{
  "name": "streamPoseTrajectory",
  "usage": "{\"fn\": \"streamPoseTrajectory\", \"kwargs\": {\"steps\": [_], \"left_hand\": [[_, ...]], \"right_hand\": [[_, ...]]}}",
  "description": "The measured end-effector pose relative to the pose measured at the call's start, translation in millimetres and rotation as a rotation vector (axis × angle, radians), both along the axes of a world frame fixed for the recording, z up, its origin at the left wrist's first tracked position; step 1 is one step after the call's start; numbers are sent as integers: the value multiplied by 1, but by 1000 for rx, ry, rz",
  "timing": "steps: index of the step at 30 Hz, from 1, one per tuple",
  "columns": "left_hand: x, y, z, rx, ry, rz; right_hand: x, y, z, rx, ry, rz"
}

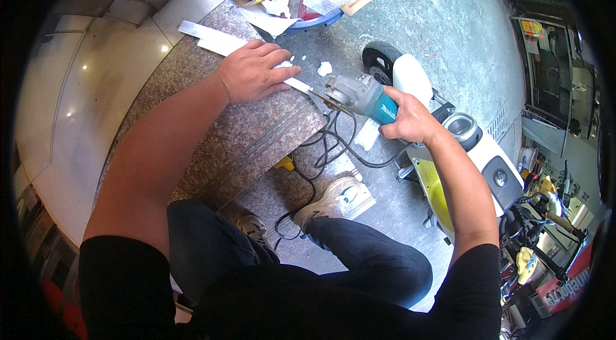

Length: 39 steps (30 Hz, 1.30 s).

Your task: The person handles metal strips, moves them between indoor and outdoor areas, and uses an angle grinder to cut and grind the metal on a step. The person repeatedly positions and cuts the metal pieces, generating sparks and debris.

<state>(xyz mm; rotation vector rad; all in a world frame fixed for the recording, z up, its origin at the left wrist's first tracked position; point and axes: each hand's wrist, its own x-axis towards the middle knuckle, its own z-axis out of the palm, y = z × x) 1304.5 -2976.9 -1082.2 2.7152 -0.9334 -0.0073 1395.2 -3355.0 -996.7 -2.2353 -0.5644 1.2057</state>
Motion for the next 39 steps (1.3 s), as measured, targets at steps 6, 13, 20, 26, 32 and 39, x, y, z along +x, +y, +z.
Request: {"fn": "streamPoseTrajectory", "kwargs": {"steps": [6, 13, 20, 26, 32, 39], "left_hand": [[0, 0, 0, -17, -12, -3], [1, 0, 0, -56, -101, -3], [1, 0, -2, -62, -116, -1], [0, 0, 0, -51, -102, 0], [0, -2, 1, -44, -96, 16], [-1, -3, 7, -16, -79, 11]], "right_hand": [[0, -6, -7, -22, -30, 15], [-4, -11, -13, 15, -76, 23], [-2, -6, -9, -41, -7, 10], [0, -9, -3, -29, -52, 43], [-7, -11, -8, -2, -57, 1], [-20, -26, 4, -65, -107, -46]]}}
